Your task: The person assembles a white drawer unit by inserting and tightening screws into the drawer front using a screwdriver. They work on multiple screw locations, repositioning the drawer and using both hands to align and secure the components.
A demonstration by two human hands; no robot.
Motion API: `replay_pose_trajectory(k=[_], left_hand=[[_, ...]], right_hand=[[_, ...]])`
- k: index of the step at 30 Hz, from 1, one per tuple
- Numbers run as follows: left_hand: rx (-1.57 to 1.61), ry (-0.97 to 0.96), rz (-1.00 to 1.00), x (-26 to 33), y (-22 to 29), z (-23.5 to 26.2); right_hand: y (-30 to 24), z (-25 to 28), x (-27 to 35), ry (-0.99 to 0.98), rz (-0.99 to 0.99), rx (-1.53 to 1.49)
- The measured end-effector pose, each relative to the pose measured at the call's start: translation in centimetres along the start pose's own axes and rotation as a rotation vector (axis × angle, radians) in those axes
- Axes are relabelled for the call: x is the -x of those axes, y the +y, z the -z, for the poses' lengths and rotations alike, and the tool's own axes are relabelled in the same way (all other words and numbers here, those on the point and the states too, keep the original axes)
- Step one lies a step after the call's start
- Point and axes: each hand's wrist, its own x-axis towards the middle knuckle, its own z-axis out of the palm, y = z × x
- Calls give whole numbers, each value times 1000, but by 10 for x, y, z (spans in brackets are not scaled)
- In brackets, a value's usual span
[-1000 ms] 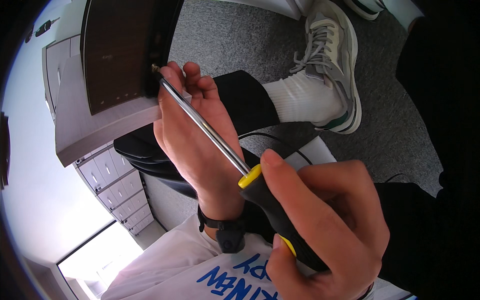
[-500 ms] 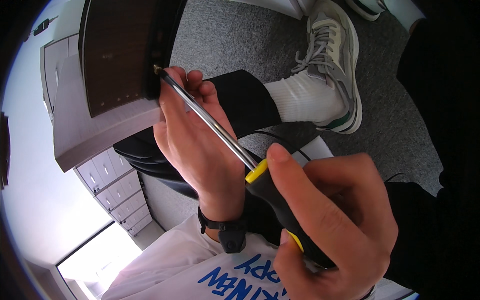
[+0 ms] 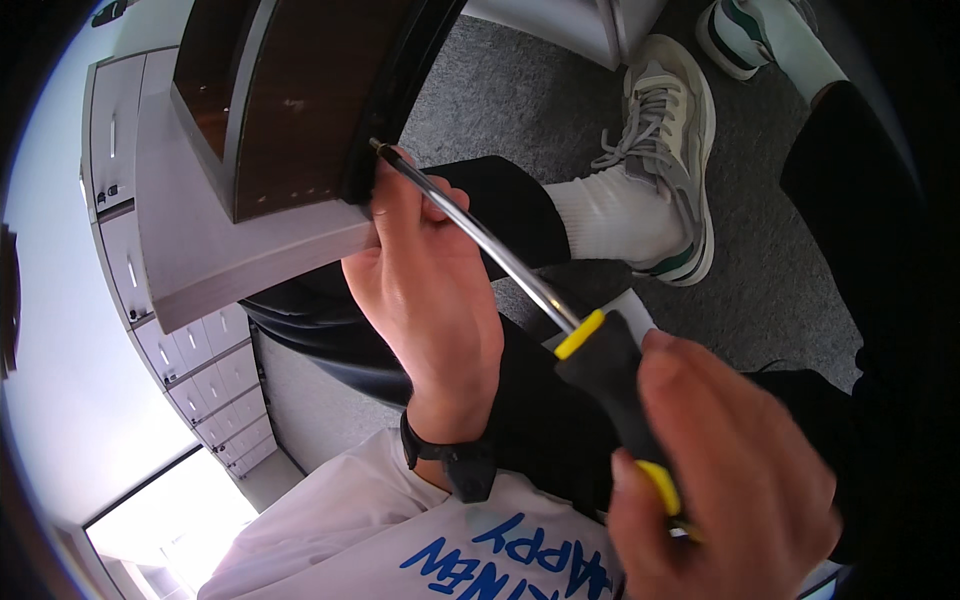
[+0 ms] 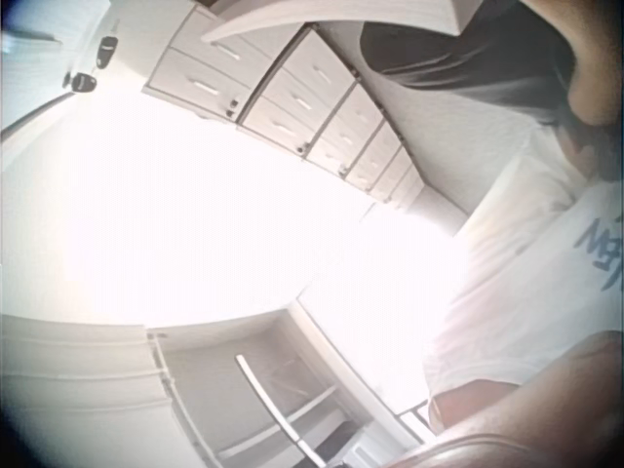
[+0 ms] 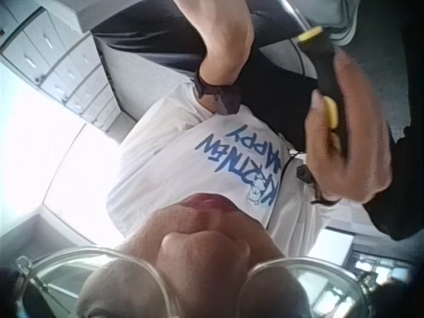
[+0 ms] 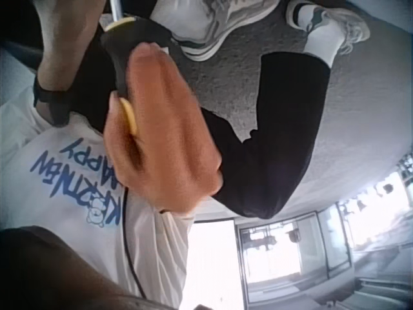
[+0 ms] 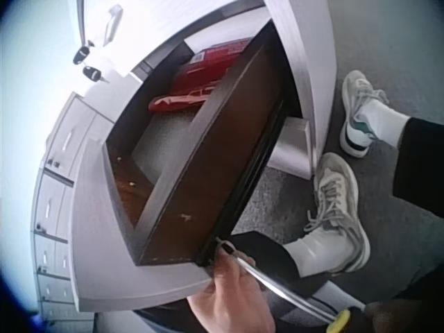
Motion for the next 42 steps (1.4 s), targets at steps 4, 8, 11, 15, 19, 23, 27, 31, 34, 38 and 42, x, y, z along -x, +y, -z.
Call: replay_pose_trajectory(k=[4, 8, 11, 15, 19, 23, 27, 31, 34, 38, 42], left_hand=[[39, -61, 22, 1, 1, 8], [37, -15, 58, 2, 6, 7], [45, 91, 81, 4, 6, 1], [13, 70, 82, 4, 8, 4], [30, 35, 97, 5, 7, 8], [-7, 23, 93, 3, 6, 9], [-40, 16, 111, 3, 10, 11], [-5, -46, 125, 5, 13, 13], [-26, -2, 136, 6, 12, 12], [-22, -15, 142, 4, 10, 12], [-50, -24, 162, 3, 12, 13]], right_hand=[[-4, -2, 1, 67, -481, -363], [-6, -2, 6, 67, -296, -231], [-4, -1, 14, -29, -109, -80], [-6, -1, 31, 37, 22, 87], [-11, -11, 41, 49, -78, 123], [-7, -19, 42, 110, -461, -338], [5, -15, 48, 161, -466, -423], [18, -14, 63, 206, -84, 100], [16, -20, 74, 142, -169, 301], [7, -35, 76, 97, -476, 79], [1, -34, 69, 182, -260, 193]])
